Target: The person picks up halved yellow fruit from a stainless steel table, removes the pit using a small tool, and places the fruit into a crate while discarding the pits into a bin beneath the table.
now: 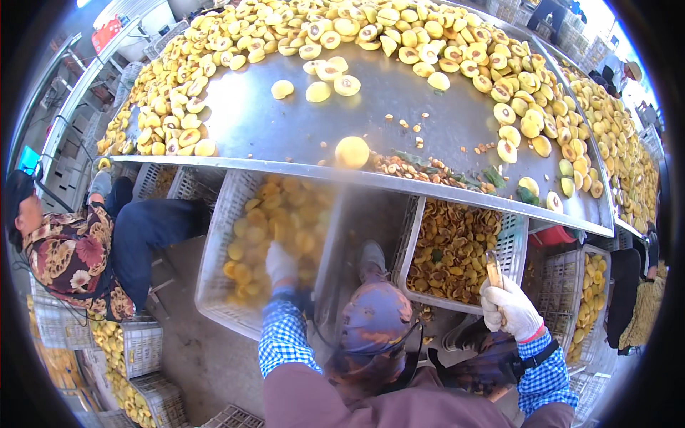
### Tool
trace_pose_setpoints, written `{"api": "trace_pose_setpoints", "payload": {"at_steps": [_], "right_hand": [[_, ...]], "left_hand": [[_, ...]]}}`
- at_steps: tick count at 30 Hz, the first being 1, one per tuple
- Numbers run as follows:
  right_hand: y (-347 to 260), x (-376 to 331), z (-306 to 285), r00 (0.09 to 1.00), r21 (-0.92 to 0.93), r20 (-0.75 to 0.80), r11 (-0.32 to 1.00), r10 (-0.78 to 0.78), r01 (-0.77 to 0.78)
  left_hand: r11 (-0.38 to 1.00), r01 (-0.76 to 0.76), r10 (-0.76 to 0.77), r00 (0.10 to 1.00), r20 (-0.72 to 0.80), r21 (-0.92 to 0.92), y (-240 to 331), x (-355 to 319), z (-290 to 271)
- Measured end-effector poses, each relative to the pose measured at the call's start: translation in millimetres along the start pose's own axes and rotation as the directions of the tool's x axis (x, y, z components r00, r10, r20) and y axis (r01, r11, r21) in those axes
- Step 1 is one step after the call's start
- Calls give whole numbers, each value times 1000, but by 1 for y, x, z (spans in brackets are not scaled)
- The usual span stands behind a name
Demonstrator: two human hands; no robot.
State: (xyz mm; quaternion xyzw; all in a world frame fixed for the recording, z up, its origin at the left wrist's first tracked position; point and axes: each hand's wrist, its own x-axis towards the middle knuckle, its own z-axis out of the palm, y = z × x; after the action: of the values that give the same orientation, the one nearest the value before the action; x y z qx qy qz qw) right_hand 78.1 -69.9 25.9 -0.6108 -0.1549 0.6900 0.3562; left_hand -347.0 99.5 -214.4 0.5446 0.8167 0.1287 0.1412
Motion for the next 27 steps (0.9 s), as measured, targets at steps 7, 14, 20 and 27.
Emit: {"api": "trace_pose_setpoints", "payload": {"at_steps": [7,14,20,27], "right_hand": [[-10,1,42,952,-121,165,953,-258,279],[-23,-4,78,777,-222,21,755,-629,617],[-21,-32,49,727,-143,-250,767,-640,626],[-10,-51,28,490,-471,-373,616,-788,631]], "left_hand": [[-21,339,335,889,313,-941,97,-42,-80],[-86,651,813,483,324,-754,241,-143,-153],[-32,619,929,309,206,-784,287,-213,-167],[-123,390,907,417,56,-913,302,-257,-144]]}}
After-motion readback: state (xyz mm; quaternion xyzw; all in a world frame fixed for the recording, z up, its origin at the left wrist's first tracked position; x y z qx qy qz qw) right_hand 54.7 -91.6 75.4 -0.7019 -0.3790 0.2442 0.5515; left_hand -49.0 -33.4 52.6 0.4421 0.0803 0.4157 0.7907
